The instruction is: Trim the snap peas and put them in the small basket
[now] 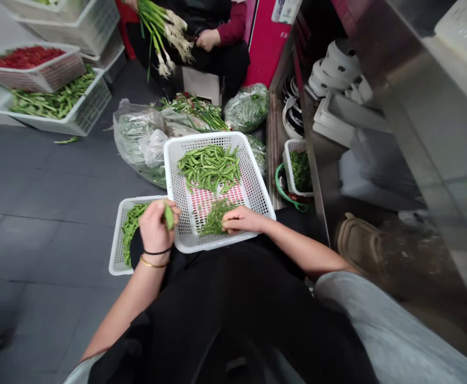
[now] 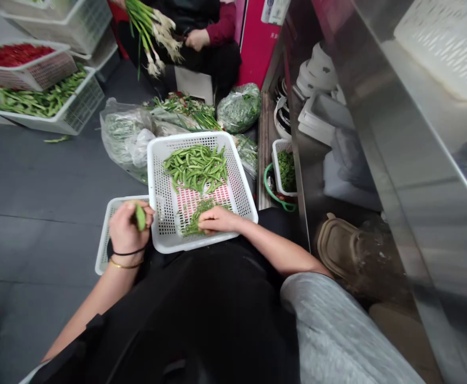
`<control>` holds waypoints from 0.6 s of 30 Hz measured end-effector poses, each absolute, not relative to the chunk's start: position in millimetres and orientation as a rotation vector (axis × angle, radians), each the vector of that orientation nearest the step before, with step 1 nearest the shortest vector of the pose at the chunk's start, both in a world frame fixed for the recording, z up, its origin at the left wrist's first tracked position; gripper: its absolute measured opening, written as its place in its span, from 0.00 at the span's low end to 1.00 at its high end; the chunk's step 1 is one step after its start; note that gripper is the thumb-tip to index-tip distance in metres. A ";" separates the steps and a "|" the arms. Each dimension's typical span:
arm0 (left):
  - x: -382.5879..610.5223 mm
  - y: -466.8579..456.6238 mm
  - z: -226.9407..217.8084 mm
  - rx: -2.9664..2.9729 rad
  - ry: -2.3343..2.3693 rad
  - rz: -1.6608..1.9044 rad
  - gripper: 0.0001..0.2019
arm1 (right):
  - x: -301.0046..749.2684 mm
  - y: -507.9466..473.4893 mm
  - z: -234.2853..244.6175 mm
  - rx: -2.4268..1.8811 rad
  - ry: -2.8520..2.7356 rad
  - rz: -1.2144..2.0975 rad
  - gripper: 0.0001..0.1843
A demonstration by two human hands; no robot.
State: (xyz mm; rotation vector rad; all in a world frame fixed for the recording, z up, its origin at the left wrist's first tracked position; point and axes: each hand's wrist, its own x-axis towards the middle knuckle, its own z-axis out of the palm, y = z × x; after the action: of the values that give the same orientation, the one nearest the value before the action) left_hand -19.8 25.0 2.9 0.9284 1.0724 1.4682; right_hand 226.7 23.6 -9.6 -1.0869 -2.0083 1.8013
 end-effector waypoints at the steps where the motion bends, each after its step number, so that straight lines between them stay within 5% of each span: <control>1: -25.6 31.8 0.0 0.800 1.005 1.441 0.10 | 234.8 36.2 -9.4 -1.205 -2.243 1.699 0.17; 7: -20.9 35.5 -3.4 0.508 0.655 1.001 0.10 | 241.0 119.6 -28.0 -2.143 -2.476 0.881 0.19; 14: -7.4 23.4 -7.3 0.562 0.845 0.894 0.08 | 229.3 131.0 -41.4 -2.174 -2.340 0.884 0.14; 18: 3.4 22.9 -18.2 0.701 1.119 0.855 0.15 | 225.9 81.3 -35.7 -1.986 -2.301 1.072 0.13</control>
State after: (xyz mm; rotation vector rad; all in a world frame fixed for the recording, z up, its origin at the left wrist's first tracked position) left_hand 3.4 22.9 -18.2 0.7007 1.1191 0.8552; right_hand 225.9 81.3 -35.7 -1.9858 -2.3005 1.0720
